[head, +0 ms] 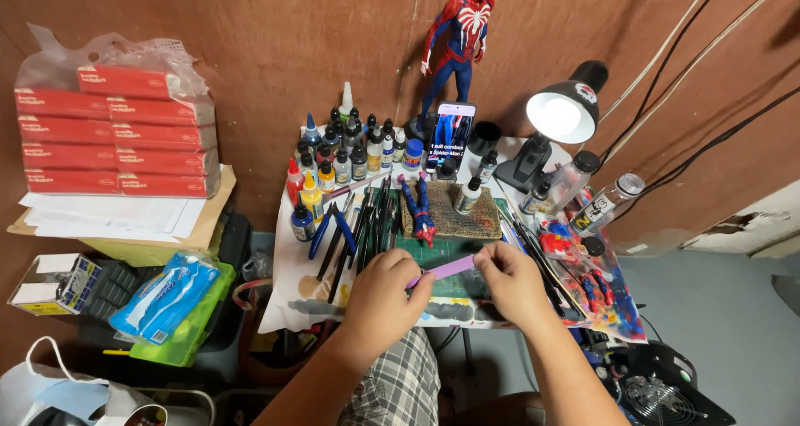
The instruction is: Using a utility knife and sanding stick to clean up mold lines and imperfections on a small action figure at a hobbyist workbench.
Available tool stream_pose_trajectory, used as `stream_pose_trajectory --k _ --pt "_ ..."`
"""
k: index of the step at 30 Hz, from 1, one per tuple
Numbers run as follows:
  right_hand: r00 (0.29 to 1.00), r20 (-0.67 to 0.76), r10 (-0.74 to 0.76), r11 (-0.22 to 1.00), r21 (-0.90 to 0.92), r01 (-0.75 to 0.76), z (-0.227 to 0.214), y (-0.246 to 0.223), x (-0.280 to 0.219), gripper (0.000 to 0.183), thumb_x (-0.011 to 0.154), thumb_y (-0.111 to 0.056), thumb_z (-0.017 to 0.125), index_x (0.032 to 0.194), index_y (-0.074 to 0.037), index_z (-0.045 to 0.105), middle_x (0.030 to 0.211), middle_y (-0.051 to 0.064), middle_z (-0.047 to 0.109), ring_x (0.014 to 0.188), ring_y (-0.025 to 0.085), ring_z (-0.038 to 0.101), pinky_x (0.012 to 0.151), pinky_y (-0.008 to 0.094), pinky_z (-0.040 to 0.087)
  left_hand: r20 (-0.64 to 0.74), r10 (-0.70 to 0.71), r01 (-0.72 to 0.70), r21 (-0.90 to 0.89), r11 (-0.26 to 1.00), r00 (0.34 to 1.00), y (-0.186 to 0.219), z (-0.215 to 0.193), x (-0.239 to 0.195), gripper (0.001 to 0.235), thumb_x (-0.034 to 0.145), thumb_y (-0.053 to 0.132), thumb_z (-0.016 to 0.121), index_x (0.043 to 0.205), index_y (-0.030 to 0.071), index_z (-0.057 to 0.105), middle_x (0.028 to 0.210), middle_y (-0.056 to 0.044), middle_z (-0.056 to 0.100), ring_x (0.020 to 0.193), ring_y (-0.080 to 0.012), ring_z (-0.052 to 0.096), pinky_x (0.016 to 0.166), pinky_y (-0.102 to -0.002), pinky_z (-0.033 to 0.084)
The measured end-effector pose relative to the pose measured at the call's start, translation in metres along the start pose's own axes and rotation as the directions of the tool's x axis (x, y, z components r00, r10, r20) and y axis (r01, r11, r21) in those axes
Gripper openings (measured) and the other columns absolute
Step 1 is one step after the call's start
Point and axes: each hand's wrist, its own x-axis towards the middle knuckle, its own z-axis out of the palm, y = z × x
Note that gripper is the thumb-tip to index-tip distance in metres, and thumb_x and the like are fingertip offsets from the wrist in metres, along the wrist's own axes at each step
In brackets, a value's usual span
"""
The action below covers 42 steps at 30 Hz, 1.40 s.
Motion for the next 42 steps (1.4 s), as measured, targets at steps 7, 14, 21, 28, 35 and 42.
stream_pose_trajectory --k 7,14,21,28,35,42 --pt "0.995 0.09 -0.045 0.948 0.319 0.014 0.005 -0.006 -0.048 0.02 0.099 -0.021 0.065 0.082 -0.012 0.069 0.061 -0.004 0.048 0.057 0.011 0.041 0.056 0.028 0.033 0.352 -0.099 0.285 -0.529 0.8 0.931 0.018 -0.05 -0.02 0.011 0.093 0.004 0.064 0.083 0.003 0.068 0.097 -0.006 0.064 0.081 -0.0168 0.06 0.069 -0.03 0.047" --pt "0.947 0.318 -0.047 0.713 0.675 -0.191 0.053 0.001 -0.086 0.016 0.097 -0.008 0.066 0.081 -0.006 0.066 0.056 0.006 0.055 0.049 0.015 0.045 0.049 0.027 0.034 0.338 -0.006 0.256 -0.702 0.665 0.941 0.025 -0.067 -0.049 0.024 0.1 0.028 0.061 0.084 0.011 0.065 0.127 -0.012 0.065 0.125 -0.0251 0.062 0.105 -0.044 0.043" --pt "0.984 0.158 -0.086 0.986 0.155 0.062 0.054 0.003 -0.086 0.023 0.091 -0.013 0.062 0.103 -0.015 0.081 0.112 0.0 0.083 0.103 0.016 0.077 0.095 0.032 0.058 0.282 -0.051 0.259 -0.776 0.575 0.958 0.027 -0.067 -0.034 0.015 0.097 0.003 0.053 0.085 0.004 0.063 0.117 -0.014 0.072 0.126 -0.033 0.065 0.111 -0.047 0.051" --pt "0.879 -0.089 -0.468 0.811 -0.439 0.387 -0.015 0.013 0.02 0.018 0.088 -0.017 0.069 0.105 -0.011 0.072 0.092 0.01 0.066 0.091 0.037 0.06 0.079 0.049 0.049 0.15 -0.055 0.066 -0.073 0.995 0.987 -0.049 -0.037 0.02 0.019 0.096 0.02 0.065 0.087 0.004 0.07 0.113 -0.01 0.075 0.103 -0.0325 0.072 0.078 -0.044 0.055" --pt "0.888 0.095 -0.45 0.694 -0.589 0.415 -0.019 0.015 0.061 0.03 0.077 -0.029 0.081 0.104 -0.019 0.073 0.104 0.006 0.069 0.104 0.032 0.068 0.09 0.045 0.055 0.145 -0.016 -0.031 0.319 0.947 0.989 -0.076 -0.012 0.024 0.018 0.096 0.023 0.069 0.093 0.005 0.073 0.11 -0.009 0.07 0.094 -0.0293 0.074 0.078 -0.037 0.06" --pt "0.939 0.026 -0.344 0.813 -0.492 0.312 -0.017 0.026 0.07 0.029 0.079 -0.038 0.081 0.105 -0.026 0.074 0.105 -0.002 0.072 0.111 0.026 0.068 0.096 0.04 0.053 0.133 0.093 -0.148 0.51 0.848 0.987 -0.085 -0.002 0.03 0.029 0.091 0.034 0.076 0.103 0.009 0.068 0.11 -0.012 0.067 0.1 -0.0307 0.069 0.08 -0.04 0.056"
